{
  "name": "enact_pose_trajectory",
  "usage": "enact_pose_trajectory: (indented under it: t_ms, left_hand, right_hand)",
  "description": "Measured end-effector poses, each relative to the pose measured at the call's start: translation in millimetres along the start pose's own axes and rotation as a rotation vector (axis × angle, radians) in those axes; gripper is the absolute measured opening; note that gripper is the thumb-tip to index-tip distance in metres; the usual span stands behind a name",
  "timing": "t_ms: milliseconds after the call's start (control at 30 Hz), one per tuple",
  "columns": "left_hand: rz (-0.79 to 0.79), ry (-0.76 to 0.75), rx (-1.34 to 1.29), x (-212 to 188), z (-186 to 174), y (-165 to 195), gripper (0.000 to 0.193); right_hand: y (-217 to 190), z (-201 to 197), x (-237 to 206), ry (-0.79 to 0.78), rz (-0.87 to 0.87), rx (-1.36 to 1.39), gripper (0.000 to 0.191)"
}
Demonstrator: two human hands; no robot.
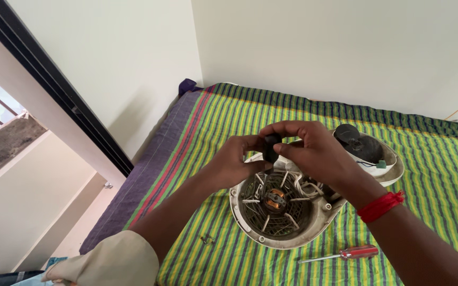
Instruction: The person uses a screwdriver to loosen and remove a screw from the central hub of a disassembled electric fan motor housing. They then remove the screw and a small black plastic component, inspecting the part while the fan housing remains on the bed.
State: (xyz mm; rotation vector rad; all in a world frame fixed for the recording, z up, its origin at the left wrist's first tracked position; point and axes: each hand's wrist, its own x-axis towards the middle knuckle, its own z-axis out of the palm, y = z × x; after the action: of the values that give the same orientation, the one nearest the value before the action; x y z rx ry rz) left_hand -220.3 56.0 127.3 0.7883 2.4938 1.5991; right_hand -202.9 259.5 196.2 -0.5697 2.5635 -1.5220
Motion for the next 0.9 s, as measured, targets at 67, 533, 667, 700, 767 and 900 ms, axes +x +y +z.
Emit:
enact_pose_trajectory:
  t_ms: [67,533,667,700,767,900]
  left_hand:
    - [0.003,0.031,0.04,-1,0,3,0.05]
    - [-0.047,0.123,0.265,6,23,26,0.049]
    - [0.056,0.055,0.149,3,20,21,0.054]
    - [0.08,0.027,0.097,2,17,18,0.056]
    - [0.078,-0.012,0.024,2,12,12,0.058]
    - [0.015,-0.03,-0.092,4,8,1,0.064]
  right_hand:
    - [-2,0,-3,-0.012,0.059,0.046,0.035]
    - [-2,11,-7,0.219,0.045,-0.163,0.033]
    - [-1,8,-7,0.2,0.002,-0.143,0.027]
    - [-1,7,-7,0.203,-0.021,-0.12,0.028]
    - [0,7,-5,0.206,-0.066,-0.072,0.03]
    - [2,0,-4,0.024,-0.059,0.0,0.031]
